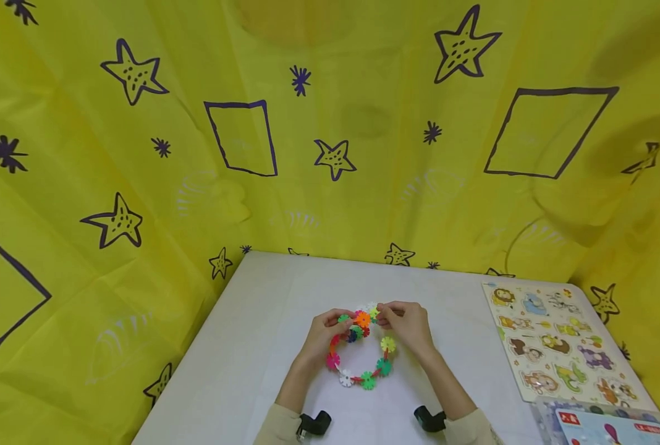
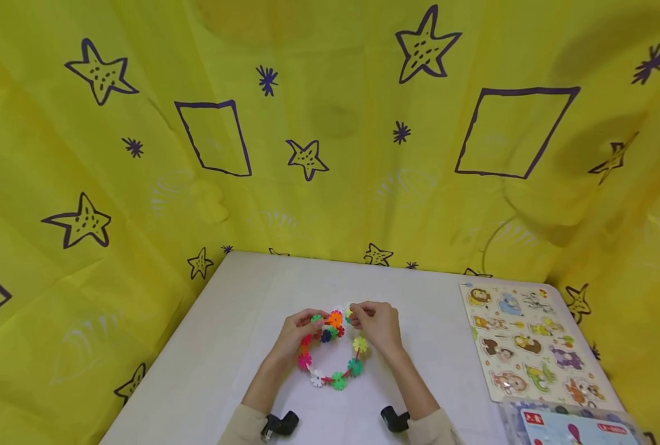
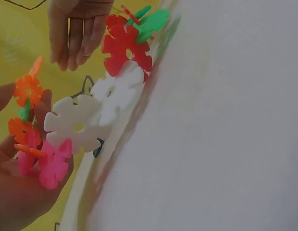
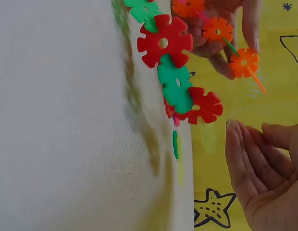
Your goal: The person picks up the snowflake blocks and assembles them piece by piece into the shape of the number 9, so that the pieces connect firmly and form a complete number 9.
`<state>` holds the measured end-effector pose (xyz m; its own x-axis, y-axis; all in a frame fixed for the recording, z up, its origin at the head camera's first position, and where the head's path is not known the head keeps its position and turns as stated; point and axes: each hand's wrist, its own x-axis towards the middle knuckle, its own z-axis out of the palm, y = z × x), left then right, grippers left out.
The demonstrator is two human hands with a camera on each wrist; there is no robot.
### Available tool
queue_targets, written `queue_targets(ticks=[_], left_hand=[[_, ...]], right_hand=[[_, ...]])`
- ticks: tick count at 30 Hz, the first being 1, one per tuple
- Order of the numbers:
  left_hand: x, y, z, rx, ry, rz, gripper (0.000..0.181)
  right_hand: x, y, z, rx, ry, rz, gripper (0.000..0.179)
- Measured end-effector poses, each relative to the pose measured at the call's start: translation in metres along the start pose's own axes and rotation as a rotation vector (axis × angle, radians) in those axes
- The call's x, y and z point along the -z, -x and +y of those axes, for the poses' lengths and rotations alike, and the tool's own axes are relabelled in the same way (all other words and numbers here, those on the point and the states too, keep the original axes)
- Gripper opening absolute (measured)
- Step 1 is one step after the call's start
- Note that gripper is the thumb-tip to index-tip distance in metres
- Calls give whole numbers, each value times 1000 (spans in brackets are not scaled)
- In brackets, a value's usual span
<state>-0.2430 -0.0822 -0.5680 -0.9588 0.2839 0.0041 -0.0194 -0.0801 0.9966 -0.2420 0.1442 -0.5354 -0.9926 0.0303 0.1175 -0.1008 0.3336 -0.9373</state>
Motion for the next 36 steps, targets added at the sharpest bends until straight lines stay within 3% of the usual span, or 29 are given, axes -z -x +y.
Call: queue_targets(ticks=[3,5,11,16,24,36], left_hand=[[1,0,2,2,-17,-16,29],[2,0,2,-2,-28,-24,29],[1,-1,2,-11,-44,-23,29],[1,-2,2,-20,-33,-8,27],[3,-1,2,-22,-44,-3,27],[4,1,1,-14,-66,-34,28]], right_hand=[[3,-6,4,24,194,69,13],[5,-10,8,20,295,64,15],[4,-20,21,32,464,-63,32],[-1,-25,24,65,547,-143,35],[-7,-26,24,84,595,-137,27],[-6,-22,26,54,379,-70,18]])
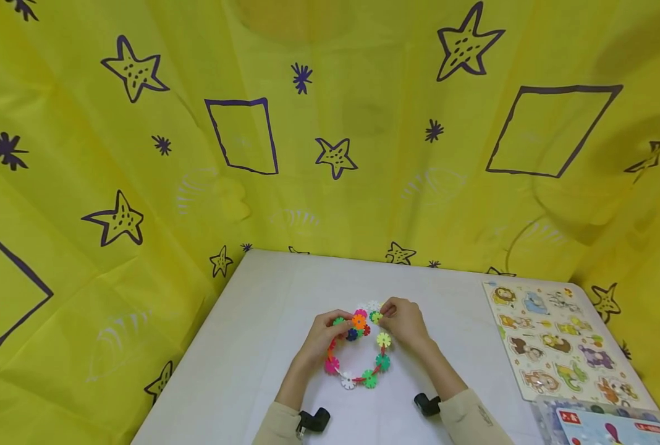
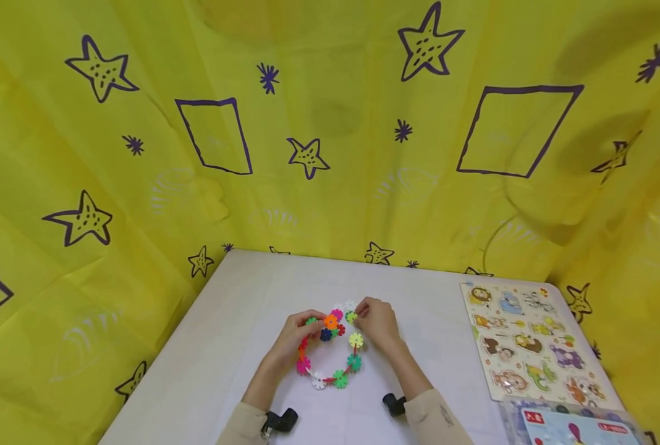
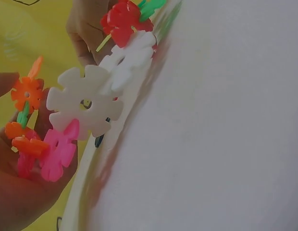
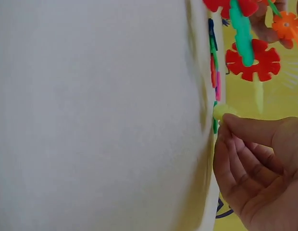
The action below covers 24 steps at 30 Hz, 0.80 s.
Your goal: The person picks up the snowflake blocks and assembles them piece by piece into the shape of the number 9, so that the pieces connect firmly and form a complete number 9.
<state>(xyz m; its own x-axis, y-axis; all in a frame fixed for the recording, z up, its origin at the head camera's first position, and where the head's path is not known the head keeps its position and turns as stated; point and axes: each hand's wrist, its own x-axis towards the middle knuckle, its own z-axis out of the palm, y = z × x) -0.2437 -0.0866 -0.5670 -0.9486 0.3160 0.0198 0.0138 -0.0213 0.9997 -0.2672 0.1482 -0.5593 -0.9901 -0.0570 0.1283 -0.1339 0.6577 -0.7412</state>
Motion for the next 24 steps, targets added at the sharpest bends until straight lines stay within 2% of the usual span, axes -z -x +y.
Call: queue_targets(ticks=[6,17,24], left_hand=[[1,0,1,-6,-3,4,27],[1,0,4,-3,41,34,29],[0,0,2,-7,47,61,28]], right_hand=[[3,9,-9,42,-100,39,7],[4,34,-28,147,-216,70,10],[-3,38,-29,303,-271,137,15]])
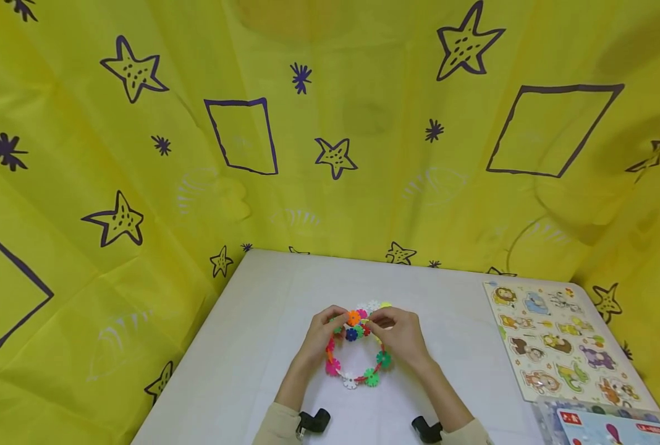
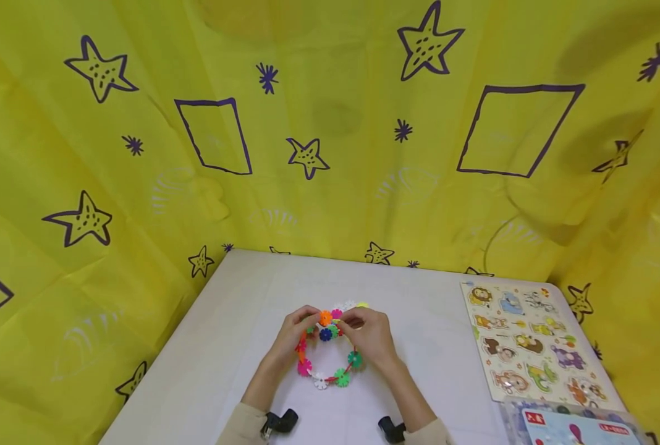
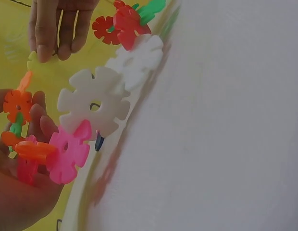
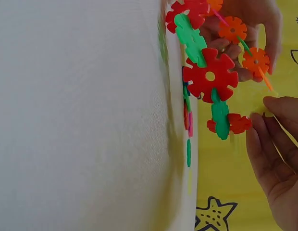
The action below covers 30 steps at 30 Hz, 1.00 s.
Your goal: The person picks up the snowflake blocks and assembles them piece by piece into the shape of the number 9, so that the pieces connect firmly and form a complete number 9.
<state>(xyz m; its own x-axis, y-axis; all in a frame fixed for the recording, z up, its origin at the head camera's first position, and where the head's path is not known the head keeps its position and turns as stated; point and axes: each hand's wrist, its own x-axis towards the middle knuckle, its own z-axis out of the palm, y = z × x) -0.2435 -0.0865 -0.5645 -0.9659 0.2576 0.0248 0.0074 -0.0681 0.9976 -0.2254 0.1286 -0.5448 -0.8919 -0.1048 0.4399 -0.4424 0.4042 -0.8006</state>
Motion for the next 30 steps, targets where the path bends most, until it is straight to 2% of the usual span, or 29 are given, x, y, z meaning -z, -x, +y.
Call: queue_targets(ticks=[13,22,30], left_hand=[[-3,0,0,24,69,40,30],[-4,0,-2,32,84,54,30],[-4,-1,-2,29,83,52,30]], right_hand=[[-7,2,-2,239,9,95,20],[-7,2,1,314,42,99,19],[-7,2,3,335,48,111,20]])
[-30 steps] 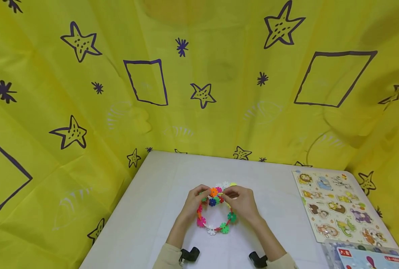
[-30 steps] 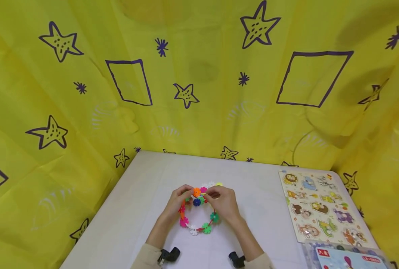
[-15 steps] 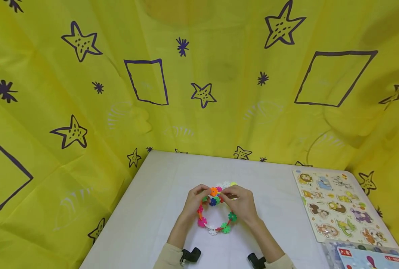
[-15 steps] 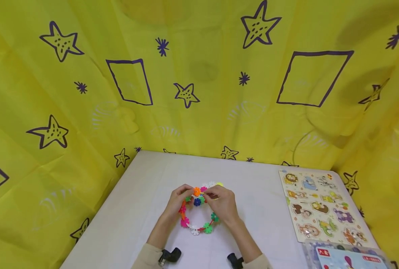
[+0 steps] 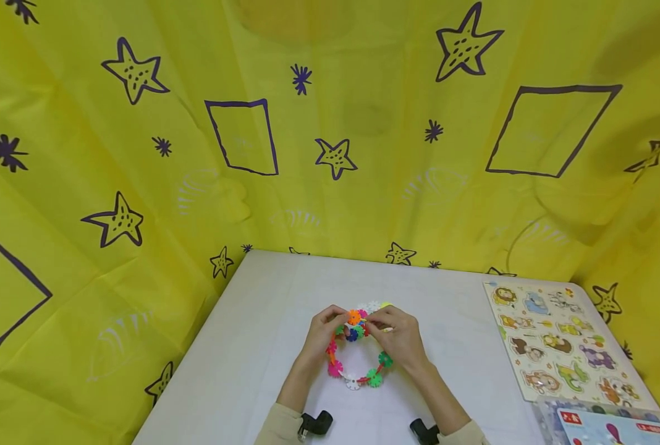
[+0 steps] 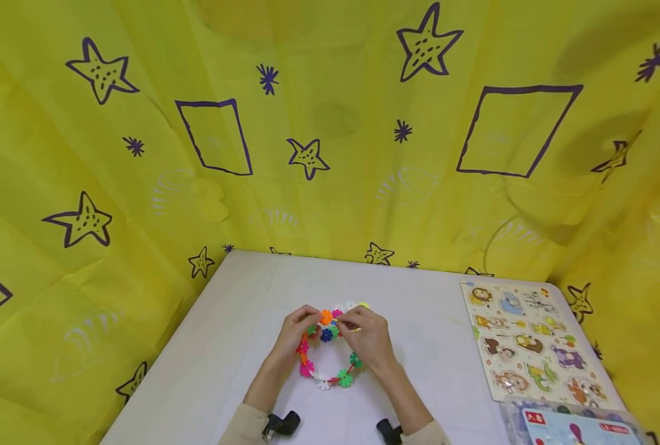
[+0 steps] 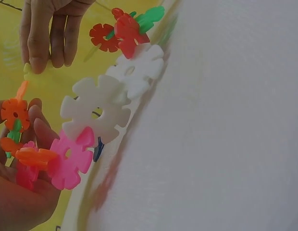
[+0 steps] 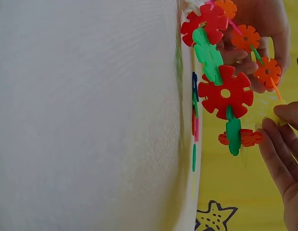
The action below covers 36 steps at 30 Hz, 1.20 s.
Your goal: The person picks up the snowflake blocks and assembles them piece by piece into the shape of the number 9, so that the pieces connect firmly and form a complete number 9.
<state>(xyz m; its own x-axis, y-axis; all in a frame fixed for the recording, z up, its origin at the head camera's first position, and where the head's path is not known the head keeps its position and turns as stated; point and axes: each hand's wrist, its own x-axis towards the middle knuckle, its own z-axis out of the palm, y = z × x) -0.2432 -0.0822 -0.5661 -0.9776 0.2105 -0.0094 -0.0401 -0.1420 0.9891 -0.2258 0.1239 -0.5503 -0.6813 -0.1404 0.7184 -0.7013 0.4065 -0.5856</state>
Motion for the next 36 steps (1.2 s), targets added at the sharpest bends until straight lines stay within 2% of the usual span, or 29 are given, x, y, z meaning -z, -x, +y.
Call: queue_targets(ticks=[10,20,26,30,34,36], left_hand=[[-2,1,0,-14,-26,-1,28],[-4,2,-6,8,4,-17,29],[-1,3,-1,5,-18,-53,27],[1,2,2,-2,-14,-54,28],[5,3,5,5,-6,-26,28],[8,2,7,10,-10,-15,28]], right_hand=[[1,-1,-1,-11,-23,-9,20],[1,0,-2,104,71,18,26],[-1,0,-2,106,69,-11,26],[0,-3,-2,49,45,-73,23],[5,-8,-1,-74,41,-140,26],[9,-11,1,-145,67,-142,27]])
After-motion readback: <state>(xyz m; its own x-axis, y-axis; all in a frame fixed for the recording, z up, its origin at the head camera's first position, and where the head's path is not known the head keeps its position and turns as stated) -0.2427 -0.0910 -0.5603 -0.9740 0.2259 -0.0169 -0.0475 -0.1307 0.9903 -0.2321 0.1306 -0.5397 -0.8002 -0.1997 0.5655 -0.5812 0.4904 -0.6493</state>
